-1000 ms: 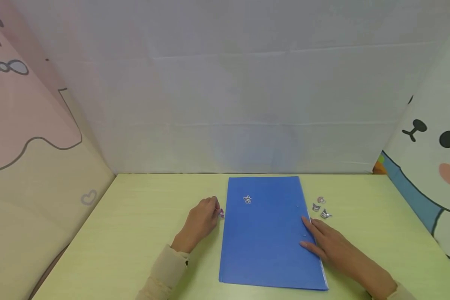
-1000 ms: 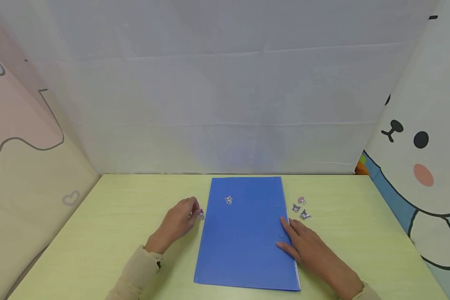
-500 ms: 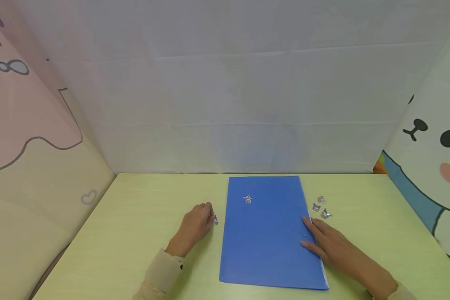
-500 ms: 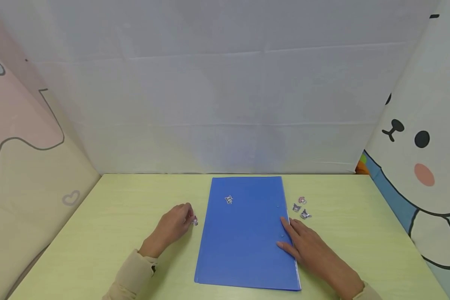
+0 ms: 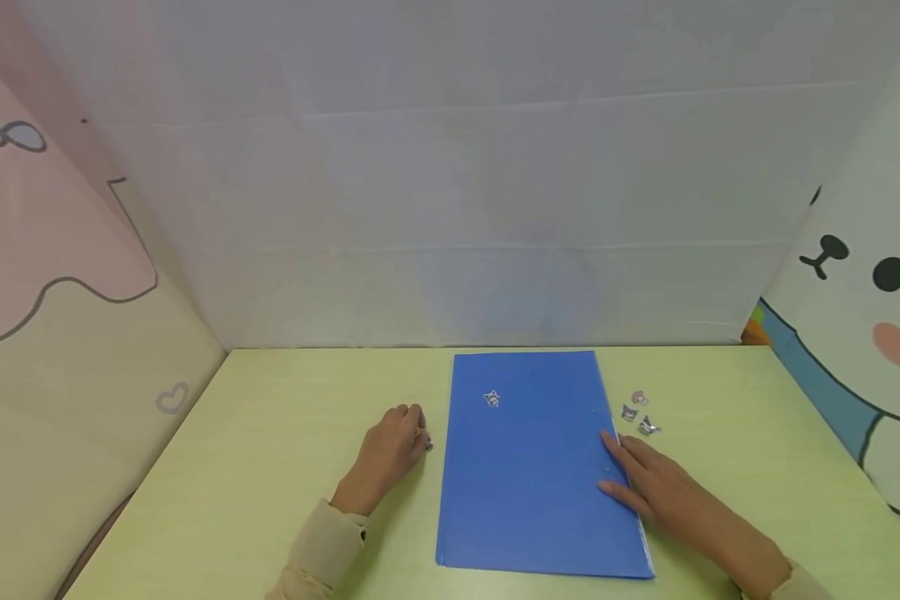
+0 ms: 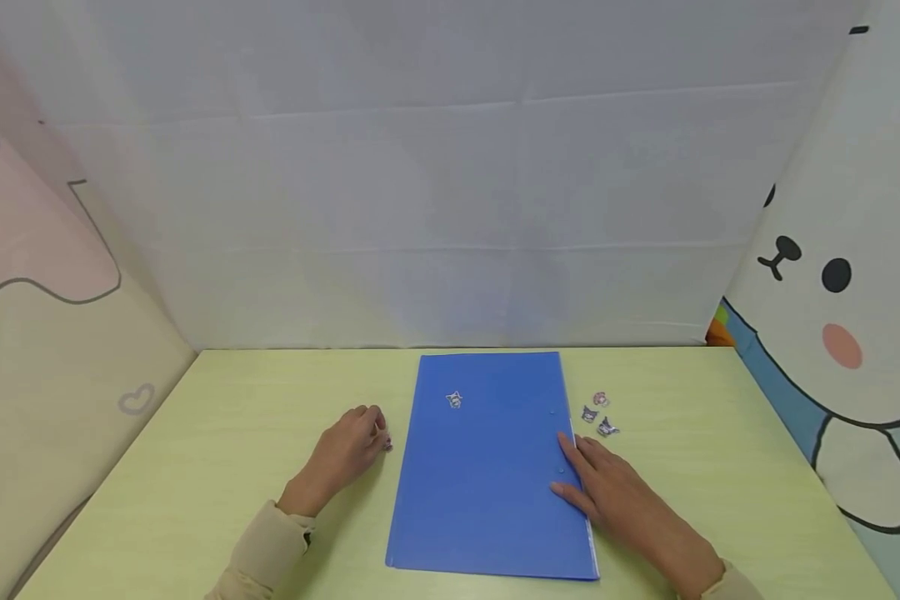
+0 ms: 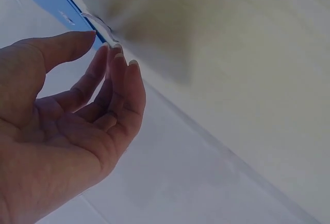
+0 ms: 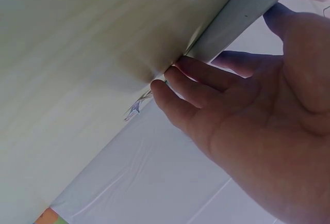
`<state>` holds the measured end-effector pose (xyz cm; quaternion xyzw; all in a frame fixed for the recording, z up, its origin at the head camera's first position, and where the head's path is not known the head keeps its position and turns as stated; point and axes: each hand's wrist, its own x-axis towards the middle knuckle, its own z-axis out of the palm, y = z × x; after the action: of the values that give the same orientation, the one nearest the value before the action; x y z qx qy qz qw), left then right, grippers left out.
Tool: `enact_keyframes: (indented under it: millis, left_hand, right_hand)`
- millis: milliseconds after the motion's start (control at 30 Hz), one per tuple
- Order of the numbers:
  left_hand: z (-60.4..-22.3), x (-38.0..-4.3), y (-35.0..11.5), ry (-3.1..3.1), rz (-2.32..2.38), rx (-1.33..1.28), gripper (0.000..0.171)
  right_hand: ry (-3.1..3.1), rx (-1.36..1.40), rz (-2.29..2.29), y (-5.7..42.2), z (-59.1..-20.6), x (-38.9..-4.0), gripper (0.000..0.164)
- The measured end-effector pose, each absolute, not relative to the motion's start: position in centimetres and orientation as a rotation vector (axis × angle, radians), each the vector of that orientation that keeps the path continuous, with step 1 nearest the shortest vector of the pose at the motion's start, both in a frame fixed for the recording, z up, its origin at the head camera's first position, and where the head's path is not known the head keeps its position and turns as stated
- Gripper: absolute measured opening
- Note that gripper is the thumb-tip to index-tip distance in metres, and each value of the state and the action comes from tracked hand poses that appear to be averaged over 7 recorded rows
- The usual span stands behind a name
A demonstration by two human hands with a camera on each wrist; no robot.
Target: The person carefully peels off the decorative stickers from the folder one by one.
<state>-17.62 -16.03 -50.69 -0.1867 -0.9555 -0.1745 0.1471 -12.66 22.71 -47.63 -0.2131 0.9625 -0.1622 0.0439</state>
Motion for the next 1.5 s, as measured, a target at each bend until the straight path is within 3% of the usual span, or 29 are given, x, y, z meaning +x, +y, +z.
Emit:
enact_keyframes:
  millis: [600,1500]
  left_hand:
    - [-50.2,-19.7,-13.8,-2.724,-0.56,-0.541,0.012]
    - [-49.7,-22.4,-8.4,-2.666,-0.532,-0.629,0.018]
  right_hand:
    - [2.948,-0.66,-0.497,22.6,-47.4,-12.7,0.067]
    - [2.967,-0.677,-0.467,22.7,-47.7,-12.5,0.066]
